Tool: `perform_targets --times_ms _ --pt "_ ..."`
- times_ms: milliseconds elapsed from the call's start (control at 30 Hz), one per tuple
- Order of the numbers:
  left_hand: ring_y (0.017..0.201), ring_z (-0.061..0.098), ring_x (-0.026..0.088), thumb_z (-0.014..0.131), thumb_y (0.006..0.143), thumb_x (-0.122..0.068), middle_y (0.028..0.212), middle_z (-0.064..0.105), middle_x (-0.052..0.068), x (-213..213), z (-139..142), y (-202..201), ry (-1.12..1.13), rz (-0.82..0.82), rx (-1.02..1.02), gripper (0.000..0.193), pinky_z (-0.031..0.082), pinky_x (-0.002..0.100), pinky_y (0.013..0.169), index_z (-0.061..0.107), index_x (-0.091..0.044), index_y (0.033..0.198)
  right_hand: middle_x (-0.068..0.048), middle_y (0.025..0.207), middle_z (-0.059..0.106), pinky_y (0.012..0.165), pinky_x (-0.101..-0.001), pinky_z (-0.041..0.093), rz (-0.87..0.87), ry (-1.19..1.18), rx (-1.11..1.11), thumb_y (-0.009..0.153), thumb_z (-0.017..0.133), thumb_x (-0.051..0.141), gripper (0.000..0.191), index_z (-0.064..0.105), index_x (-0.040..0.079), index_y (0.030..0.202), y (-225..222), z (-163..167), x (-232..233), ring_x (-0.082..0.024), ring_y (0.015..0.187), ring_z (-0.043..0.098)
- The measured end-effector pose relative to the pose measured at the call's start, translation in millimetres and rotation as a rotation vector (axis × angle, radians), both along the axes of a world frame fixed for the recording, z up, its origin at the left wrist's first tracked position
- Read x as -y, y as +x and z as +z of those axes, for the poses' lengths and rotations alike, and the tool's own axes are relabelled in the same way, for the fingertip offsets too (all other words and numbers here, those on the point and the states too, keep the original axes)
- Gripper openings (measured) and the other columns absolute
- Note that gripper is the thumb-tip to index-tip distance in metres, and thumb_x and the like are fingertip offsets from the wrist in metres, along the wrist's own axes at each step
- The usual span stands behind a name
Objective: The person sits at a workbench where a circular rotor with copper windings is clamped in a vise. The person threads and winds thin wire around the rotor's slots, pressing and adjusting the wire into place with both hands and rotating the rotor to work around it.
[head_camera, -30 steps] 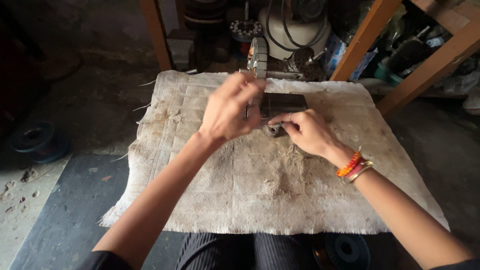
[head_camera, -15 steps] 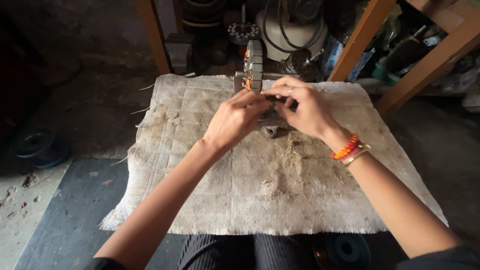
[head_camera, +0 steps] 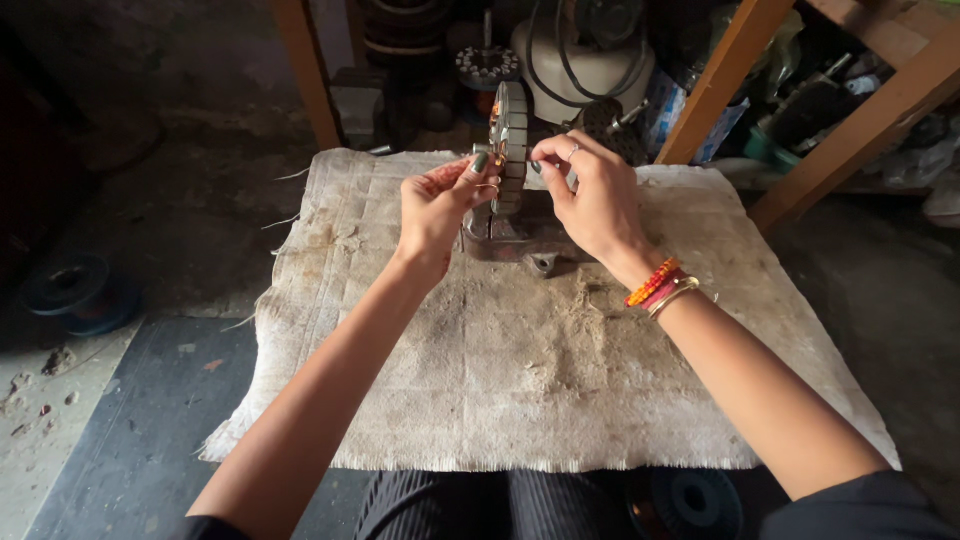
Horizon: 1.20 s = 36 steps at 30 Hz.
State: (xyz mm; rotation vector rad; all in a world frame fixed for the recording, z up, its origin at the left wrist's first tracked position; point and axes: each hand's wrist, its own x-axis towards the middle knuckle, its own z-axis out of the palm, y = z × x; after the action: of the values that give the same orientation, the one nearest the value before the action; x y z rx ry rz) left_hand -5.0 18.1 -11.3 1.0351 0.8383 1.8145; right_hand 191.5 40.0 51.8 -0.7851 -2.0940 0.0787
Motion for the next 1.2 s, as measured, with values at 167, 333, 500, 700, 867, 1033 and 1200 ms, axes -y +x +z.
perform_targets --times_ms 167,333,500,700,867,1033,1200 --pt "0.089 0.073 0.017 0.064 0.098 -0.002 0.103 0.075 0.015 -4 0 -6 -0.118 -0.104 0.280 0.023 0.062 0.027 0.084 0.070 0.007 0.118 -0.005 0.094 0.075 0.058 -0.0289 0.055 0.110 -0.088 -0.064 0.096 0.069 0.004 0.013 0.069 0.005 0.110 -5 -6 -6 -0.016 0.070 0.071" --pt "0.102 0.073 0.023 0.054 0.100 0.002 0.115 0.069 0.020 -7 7 -9 -0.205 -0.168 0.600 0.026 0.060 0.027 0.090 0.058 0.015 0.121 -0.009 0.090 0.071 0.050 -0.0311 0.058 0.206 -0.660 -0.242 0.102 0.053 0.021 0.026 0.046 0.002 0.119 -9 -5 9 -0.020 0.068 0.075" --pt "0.101 0.072 0.023 0.056 0.099 -0.002 0.113 0.070 0.020 -6 19 -9 -0.230 -0.186 0.607 0.028 0.062 0.026 0.090 0.060 0.014 0.122 -0.009 0.093 0.065 0.044 -0.0264 0.058 0.313 -1.005 -0.260 0.101 0.046 0.032 0.032 0.041 0.008 0.122 -4 7 35 -0.019 0.066 0.073" --pt "0.092 0.077 0.025 0.060 0.098 -0.004 0.104 0.074 0.021 -10 31 -5 -0.251 -0.073 0.544 0.024 0.065 0.030 0.082 0.063 0.012 0.114 -0.001 0.070 0.053 0.045 -0.0176 0.033 0.469 -0.797 -0.304 0.106 0.058 0.016 0.023 0.071 -0.002 0.113 -2 16 17 -0.004 0.052 0.042" --pt "0.077 0.076 0.022 0.066 0.096 -0.005 0.093 0.077 0.020 -16 32 -5 -0.240 0.140 0.326 0.020 0.066 0.030 0.069 0.069 0.013 0.103 0.005 0.062 0.059 0.044 -0.0195 0.026 0.164 -0.428 -0.305 0.101 0.062 0.008 0.015 0.077 0.002 0.102 1 13 -29 -0.001 0.048 0.038" --pt "0.074 0.077 0.021 0.065 0.093 -0.004 0.089 0.076 0.019 -15 30 -3 -0.201 0.190 0.217 0.019 0.066 0.029 0.067 0.071 0.013 0.100 0.008 0.070 0.063 0.049 -0.0196 0.028 0.190 -0.318 -0.304 0.103 0.063 0.003 0.013 0.075 0.002 0.106 4 -7 -46 0.002 0.056 0.042" --pt "0.071 0.071 0.018 0.068 0.093 -0.002 0.086 0.074 0.017 -11 35 0 -0.218 0.243 0.148 0.016 0.064 0.031 0.064 0.071 0.013 0.097 0.008 0.066 0.058 0.048 -0.0220 0.024 0.139 -0.232 -0.307 0.102 0.061 0.001 0.015 0.075 0.003 0.108 4 -11 -48 0.000 0.053 0.038"
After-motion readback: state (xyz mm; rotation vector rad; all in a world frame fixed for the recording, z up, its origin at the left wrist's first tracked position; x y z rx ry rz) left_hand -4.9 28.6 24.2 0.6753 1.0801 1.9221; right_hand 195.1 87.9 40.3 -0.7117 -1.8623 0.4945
